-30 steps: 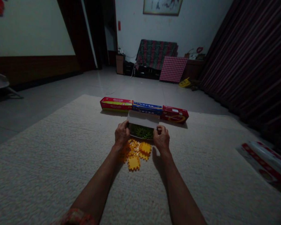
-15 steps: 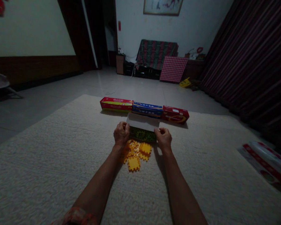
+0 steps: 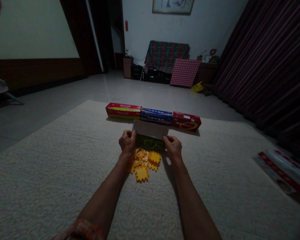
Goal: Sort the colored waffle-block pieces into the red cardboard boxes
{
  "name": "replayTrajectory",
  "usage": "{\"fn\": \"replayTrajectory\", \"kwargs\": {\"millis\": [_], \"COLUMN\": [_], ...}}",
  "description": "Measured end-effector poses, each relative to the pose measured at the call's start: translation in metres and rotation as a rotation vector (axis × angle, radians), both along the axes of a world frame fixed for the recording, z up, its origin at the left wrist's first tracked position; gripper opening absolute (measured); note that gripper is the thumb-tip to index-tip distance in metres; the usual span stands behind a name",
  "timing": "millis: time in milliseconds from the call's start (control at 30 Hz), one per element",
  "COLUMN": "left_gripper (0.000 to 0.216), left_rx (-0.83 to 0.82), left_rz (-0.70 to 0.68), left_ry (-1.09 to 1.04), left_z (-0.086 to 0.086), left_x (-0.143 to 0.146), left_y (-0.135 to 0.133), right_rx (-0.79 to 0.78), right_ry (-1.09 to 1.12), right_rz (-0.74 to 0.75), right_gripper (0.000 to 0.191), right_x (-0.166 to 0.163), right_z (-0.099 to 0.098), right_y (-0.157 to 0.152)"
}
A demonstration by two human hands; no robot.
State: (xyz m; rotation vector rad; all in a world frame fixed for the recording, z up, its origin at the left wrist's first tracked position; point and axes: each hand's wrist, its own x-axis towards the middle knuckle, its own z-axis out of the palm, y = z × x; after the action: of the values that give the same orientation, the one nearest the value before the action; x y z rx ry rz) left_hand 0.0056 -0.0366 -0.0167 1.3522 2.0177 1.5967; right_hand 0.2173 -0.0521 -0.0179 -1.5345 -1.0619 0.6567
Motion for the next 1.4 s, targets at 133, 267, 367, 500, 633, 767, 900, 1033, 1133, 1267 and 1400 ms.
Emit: {"fn": "replayTrajectory", "kwargs": {"millis": [133,267,367,500,633,767,900,1033,1133,1267,1400], "left_gripper": [0.016,0.016,0.018,0.019,0.020,0.020,0.020,0.017,0.016,0.017,0.017], "left_rx": [0.020,0.058,0.101,0.139,0.195,0.243,0.249,0.266,0.254,0.264,0.256], "left_rz": [0.015,0.025,0.045,0.073,0.068,0.069,0.059,0.043,0.047,0.039,0.008], "left_ry": [-0.068,-0.122,-0.130,-0.143,-0.124,-0.119,-0.121,-0.127,-0.129,-0.141,-0.127], "left_z": [0.001,0.001,-0.001,-0.003,-0.003,-0.001,0.006,0.015,0.020,0.024,0.026], "left_x": [-0.001,-0.002,-0.007,-0.014,-0.018,-0.018,-0.018,-0.018,-0.018,-0.018,-0.009], "left_y": [0.001,0.001,0.002,0.004,0.005,0.006,0.004,-0.001,-0.003,-0.002,0.003], "right_rx": [0.041,0.075,0.079,0.106,0.137,0.174,0.217,0.232,0.255,0.277,0.276], "right_ry": [0.001,-0.009,-0.009,-0.001,0.010,0.015,-0.004,-0.007,0.000,-0.003,-0.077], "right_rz": [-0.009,-0.028,-0.011,0.014,0.020,0.030,0.045,0.051,0.047,0.040,0.000], "right_gripper": [0.036,0.031,0.030,0.029,0.027,0.031,0.036,0.038,0.039,0.040,0.037], "right_x": [-0.003,-0.006,-0.010,-0.016,-0.019,-0.018,-0.019,-0.022,-0.025,-0.025,-0.013], "right_z": [0.005,0.009,0.008,0.005,0.005,0.011,0.017,0.024,0.029,0.033,0.036], "right_y": [-0.001,-0.002,-0.003,-0.002,-0.003,-0.005,-0.008,-0.012,-0.015,-0.017,-0.012]}}
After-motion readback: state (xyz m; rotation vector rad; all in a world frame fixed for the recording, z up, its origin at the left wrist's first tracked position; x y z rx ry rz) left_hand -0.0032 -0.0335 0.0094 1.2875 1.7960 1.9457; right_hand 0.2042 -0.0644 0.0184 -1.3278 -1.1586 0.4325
